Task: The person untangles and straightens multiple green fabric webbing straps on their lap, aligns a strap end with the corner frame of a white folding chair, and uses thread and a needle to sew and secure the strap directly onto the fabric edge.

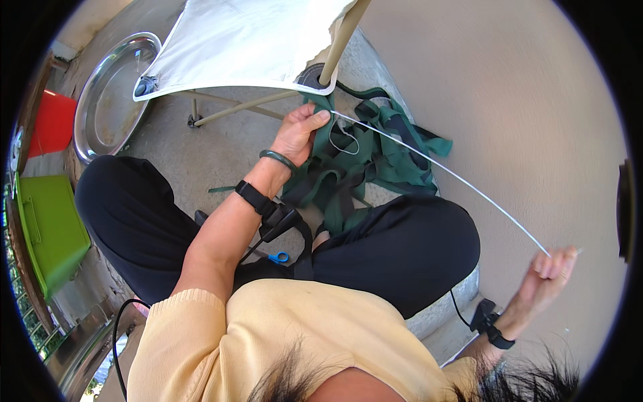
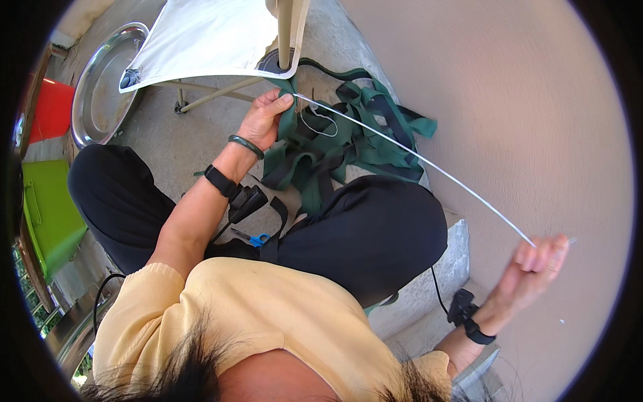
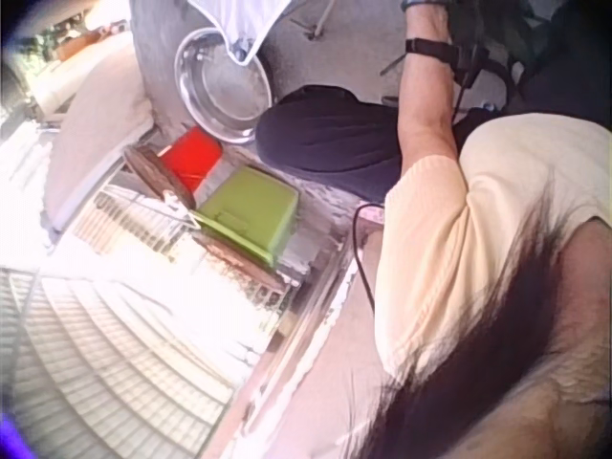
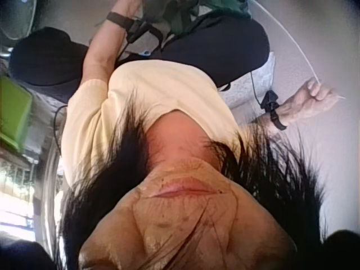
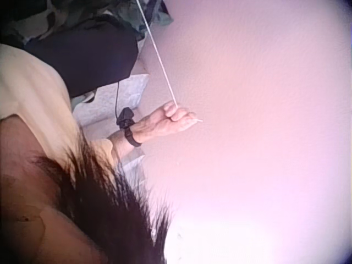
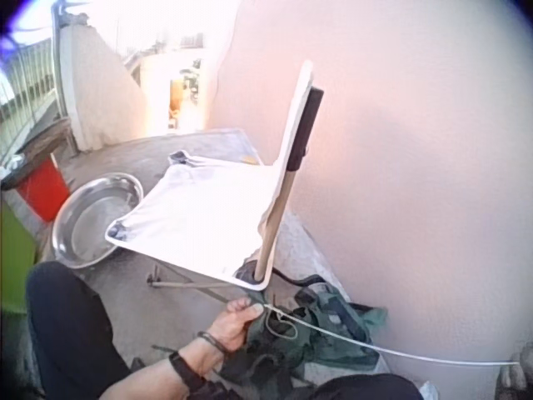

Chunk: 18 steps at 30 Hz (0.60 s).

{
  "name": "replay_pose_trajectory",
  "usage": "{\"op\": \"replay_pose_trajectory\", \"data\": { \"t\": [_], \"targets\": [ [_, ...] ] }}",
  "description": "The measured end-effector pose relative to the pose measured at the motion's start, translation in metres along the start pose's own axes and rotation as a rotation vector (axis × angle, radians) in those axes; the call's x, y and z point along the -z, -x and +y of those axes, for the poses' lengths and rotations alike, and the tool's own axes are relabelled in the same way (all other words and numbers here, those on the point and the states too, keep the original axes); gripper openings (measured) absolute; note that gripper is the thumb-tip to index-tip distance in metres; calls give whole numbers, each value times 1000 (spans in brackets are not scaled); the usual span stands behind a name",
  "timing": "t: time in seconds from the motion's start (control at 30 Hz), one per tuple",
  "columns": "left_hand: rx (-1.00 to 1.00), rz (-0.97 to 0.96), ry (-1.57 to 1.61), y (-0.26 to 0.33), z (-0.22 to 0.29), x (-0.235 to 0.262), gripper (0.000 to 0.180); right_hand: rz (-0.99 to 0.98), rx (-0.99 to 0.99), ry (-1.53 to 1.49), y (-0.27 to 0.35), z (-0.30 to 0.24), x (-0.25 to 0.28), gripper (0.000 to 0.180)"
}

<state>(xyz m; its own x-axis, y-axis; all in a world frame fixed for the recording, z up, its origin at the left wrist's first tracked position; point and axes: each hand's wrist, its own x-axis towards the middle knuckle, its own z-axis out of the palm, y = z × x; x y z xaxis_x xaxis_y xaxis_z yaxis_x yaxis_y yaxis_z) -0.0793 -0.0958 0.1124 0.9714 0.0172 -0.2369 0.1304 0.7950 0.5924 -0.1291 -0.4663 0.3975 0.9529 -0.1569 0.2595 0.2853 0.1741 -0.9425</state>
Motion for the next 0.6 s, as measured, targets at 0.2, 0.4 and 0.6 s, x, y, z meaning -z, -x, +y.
{"op": "replay_pose_trajectory", "data": {
  "t": [0.2,0.4,0.6],
  "targets": [
    [-11,-19,-23,1,7,-6,5,11,36,-135,-48,-80,204,12],
    [4,-24,-9,-3,7,-2,3,484,70,467,-18,-85,168,25],
    [2,1,-42,-5,8,7,7,305,-24,560,16,-55,114,12]
  ]
}}
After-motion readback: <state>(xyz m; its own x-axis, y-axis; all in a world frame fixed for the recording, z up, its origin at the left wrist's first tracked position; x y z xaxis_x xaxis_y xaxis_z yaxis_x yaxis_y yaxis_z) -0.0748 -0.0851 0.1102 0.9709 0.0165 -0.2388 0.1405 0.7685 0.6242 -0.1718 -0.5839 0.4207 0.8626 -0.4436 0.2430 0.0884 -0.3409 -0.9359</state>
